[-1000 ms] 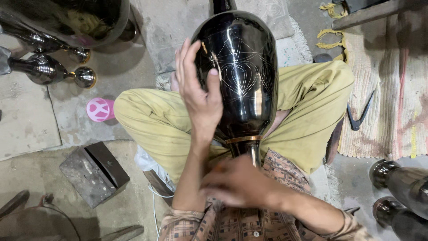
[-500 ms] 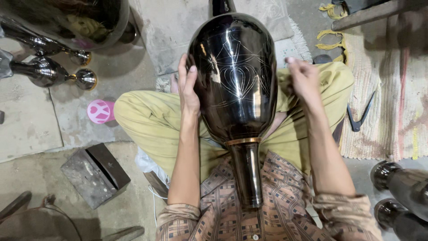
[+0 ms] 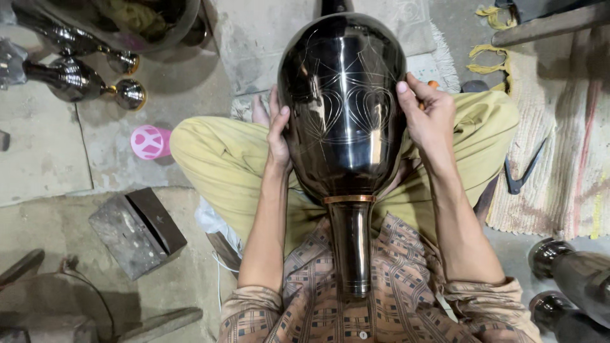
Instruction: The person sits cross-legged and uses a small handheld engraving tool to carve intricate line patterns into the surface of a dark metallic vase. The person holds the vase steady with one hand while guiding the tool with the other to create decorative designs.
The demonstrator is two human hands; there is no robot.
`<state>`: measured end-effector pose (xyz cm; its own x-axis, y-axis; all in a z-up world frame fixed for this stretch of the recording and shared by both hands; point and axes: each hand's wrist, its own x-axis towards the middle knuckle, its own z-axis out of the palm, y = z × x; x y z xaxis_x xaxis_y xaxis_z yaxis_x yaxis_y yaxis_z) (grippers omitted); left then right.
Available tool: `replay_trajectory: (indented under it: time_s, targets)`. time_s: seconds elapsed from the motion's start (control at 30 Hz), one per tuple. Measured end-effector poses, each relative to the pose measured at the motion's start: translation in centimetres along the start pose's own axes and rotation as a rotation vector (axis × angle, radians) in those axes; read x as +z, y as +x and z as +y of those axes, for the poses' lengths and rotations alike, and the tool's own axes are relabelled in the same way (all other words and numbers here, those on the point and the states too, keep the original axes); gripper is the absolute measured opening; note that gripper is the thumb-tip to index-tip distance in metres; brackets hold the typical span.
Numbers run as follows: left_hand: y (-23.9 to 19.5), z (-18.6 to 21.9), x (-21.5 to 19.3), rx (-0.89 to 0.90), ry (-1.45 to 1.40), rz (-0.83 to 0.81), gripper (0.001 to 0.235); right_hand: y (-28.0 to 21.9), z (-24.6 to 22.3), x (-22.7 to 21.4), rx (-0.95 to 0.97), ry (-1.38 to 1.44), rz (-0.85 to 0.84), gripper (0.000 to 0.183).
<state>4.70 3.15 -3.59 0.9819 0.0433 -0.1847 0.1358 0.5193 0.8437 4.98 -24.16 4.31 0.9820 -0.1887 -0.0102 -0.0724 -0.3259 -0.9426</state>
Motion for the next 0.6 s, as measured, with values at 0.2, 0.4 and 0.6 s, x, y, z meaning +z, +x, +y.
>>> replay_trajectory:
  time_s: [0.2, 0.4, 0.6]
  targets:
    - [0.4, -0.2, -0.2, -0.035, 0.145, -0.026, 0.094, -0.7, 1.6, -0.4, 0.053, 0.244, -0.033, 0.047]
    - [0.2, 0.6, 0.1, -0.049, 0.216, 0.007, 0.093, -3.0, 3.4, -1.6, 0.183, 0.411, -0.043, 0.041]
    - [-0.5, 2.6, 1.3, 0.102, 0.428, -0.028, 0.093, -3.1, 5.7, -1.3, 0.438, 0.324, -0.061, 0.043]
